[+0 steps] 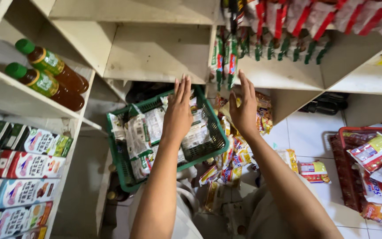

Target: The person organizes instant noodle packets by picking them up from a crate and the floor, turning them over by hand, and arranging them on shelf racks and inside the plastic crate.

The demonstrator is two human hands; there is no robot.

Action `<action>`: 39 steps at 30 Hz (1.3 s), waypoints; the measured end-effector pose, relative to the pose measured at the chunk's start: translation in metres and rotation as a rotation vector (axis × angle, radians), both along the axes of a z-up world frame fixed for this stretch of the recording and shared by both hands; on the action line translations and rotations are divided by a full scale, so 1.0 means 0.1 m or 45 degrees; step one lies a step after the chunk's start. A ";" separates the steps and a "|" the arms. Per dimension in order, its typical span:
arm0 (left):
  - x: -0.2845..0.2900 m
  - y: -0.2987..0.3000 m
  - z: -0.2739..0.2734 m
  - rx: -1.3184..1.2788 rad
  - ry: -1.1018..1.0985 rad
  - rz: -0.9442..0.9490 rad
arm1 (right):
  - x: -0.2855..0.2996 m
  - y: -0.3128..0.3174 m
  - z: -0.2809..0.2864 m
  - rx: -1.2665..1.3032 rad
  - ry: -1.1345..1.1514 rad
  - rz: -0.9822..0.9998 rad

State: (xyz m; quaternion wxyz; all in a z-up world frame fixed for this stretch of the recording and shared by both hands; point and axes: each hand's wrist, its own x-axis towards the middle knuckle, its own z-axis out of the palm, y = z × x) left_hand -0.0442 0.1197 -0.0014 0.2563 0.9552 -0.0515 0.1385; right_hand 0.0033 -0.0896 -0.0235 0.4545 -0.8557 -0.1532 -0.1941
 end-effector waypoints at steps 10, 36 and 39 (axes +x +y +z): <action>-0.27 0.59 -1.12 -0.065 0.489 0.099 | -0.08 0.46 -1.04 -0.109 0.536 0.492; 0.04 0.04 -0.17 -0.974 0.464 -0.268 | -0.51 -0.36 0.11 0.368 0.856 0.311; 0.12 -0.31 -0.13 -1.224 0.485 -0.307 | -0.62 -0.65 0.12 0.769 0.862 0.235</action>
